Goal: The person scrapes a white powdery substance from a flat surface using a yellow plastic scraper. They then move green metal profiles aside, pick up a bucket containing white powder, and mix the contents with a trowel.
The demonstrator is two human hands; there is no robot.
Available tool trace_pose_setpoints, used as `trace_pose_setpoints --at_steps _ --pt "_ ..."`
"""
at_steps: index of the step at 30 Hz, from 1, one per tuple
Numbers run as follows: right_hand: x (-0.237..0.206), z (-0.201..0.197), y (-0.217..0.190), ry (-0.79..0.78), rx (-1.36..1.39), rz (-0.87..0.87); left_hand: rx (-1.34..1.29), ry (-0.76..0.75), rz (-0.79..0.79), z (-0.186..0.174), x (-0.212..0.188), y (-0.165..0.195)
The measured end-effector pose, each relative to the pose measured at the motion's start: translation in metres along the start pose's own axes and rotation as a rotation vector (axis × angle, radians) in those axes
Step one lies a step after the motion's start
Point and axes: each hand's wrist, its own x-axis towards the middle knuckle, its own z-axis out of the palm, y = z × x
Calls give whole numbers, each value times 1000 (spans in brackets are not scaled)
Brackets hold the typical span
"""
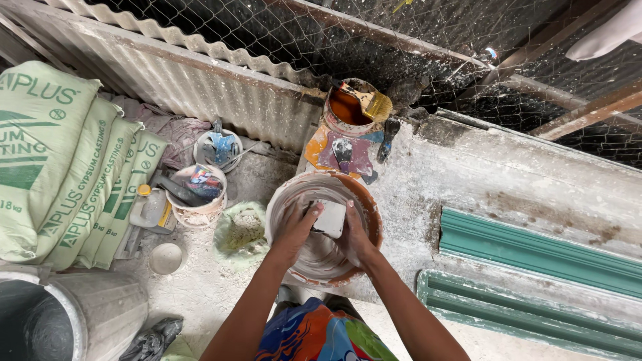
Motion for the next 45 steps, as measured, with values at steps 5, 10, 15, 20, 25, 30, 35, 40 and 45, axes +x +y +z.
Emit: trace_pose_setpoints --at_steps 5,10,15,20,25,30,35,40,45 --pt "1 6 9 -11 -44 -21 133 76 -56 4 4 -6" --pt "7 8 26 187 -21 -6 -60 70 107 12 9 -13" --pt "19 0 45 254 138 -46 40 107 68 11 13 -13" --pt "22 -2 36 256 98 12 51 119 -17 7 17 -16" --pt "15 -4 2 261 106 247 338 131 187 13 15 -19" --pt "9 0 -6 225 -95 288 706 191 525 25 2 -14" --pt "-6 11 -21 113 -95 427 900 317 473 26 -4 -3" --pt "-3 18 -26 209 -248 296 953 339 562 20 -3 4" --pt "2 0 -21 129 -325 -109 924 188 496 13 3 4"
